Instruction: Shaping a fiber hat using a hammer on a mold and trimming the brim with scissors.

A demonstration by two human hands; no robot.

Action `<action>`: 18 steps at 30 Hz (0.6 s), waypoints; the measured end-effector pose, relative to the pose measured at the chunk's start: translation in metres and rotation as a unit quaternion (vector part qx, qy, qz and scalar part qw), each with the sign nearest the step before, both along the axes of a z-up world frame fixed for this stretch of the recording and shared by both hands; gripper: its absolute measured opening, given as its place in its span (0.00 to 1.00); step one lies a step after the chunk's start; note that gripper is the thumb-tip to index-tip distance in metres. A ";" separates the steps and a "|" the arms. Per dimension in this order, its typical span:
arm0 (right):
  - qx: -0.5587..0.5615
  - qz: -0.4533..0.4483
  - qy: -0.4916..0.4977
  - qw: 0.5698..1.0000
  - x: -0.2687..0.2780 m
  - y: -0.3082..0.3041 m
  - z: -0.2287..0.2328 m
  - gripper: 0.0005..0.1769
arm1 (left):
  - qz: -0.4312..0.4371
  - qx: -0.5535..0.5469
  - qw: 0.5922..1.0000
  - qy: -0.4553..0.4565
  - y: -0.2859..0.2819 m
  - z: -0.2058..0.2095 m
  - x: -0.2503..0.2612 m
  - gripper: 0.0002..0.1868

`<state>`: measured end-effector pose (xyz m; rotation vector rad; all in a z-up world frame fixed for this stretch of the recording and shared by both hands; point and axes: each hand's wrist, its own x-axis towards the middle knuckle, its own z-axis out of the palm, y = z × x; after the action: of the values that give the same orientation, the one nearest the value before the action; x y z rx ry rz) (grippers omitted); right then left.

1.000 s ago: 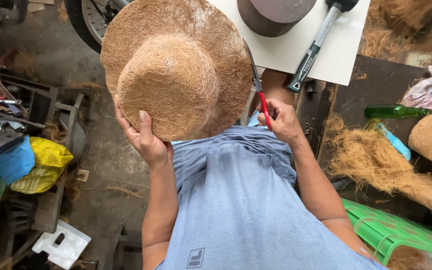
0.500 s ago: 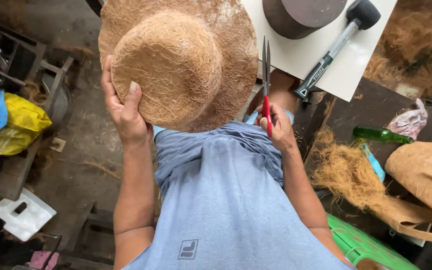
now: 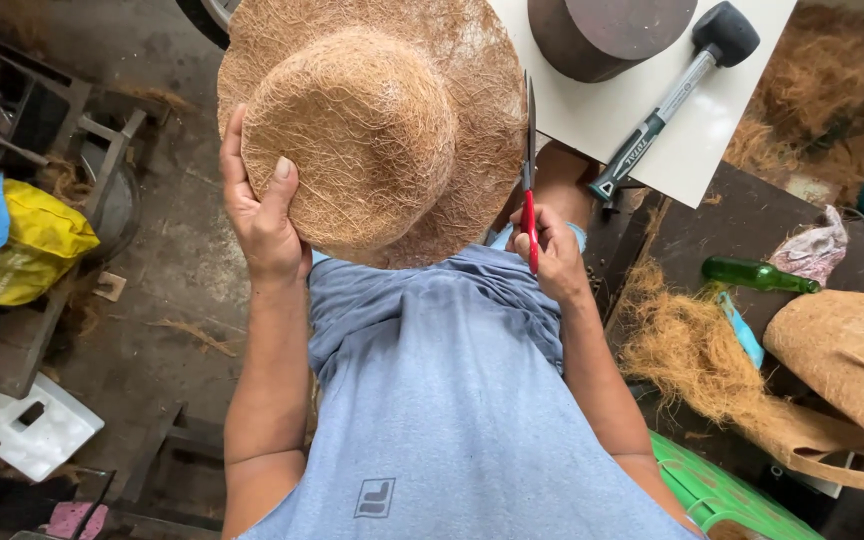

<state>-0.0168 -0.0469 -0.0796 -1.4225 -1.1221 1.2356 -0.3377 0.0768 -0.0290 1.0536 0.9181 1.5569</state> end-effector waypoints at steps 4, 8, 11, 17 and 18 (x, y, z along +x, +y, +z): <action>0.001 -0.003 0.005 1.000 -0.003 -0.001 0.004 0.22 | 0.013 -0.011 1.000 0.015 -0.001 0.002 0.003 0.28; 0.006 -0.017 0.027 0.999 -0.004 -0.003 0.000 0.27 | 0.009 -0.005 1.000 -0.005 0.001 -0.014 -0.003 0.28; 0.008 -0.017 0.026 0.999 -0.004 -0.002 -0.003 0.27 | 0.035 -0.020 0.999 -0.006 -0.003 -0.011 0.006 0.28; 0.011 -0.008 0.005 1.000 -0.004 0.000 -0.006 0.25 | 0.025 -0.022 0.999 -0.011 -0.003 -0.011 0.007 0.28; 0.010 -0.008 0.005 1.000 -0.005 0.000 -0.004 0.25 | 0.025 -0.022 0.999 -0.010 -0.003 -0.011 0.006 0.28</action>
<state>-0.0215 -0.0468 -0.0840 -1.4063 -1.1114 1.2153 -0.3313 0.0742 -0.0402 0.9884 0.9672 1.5792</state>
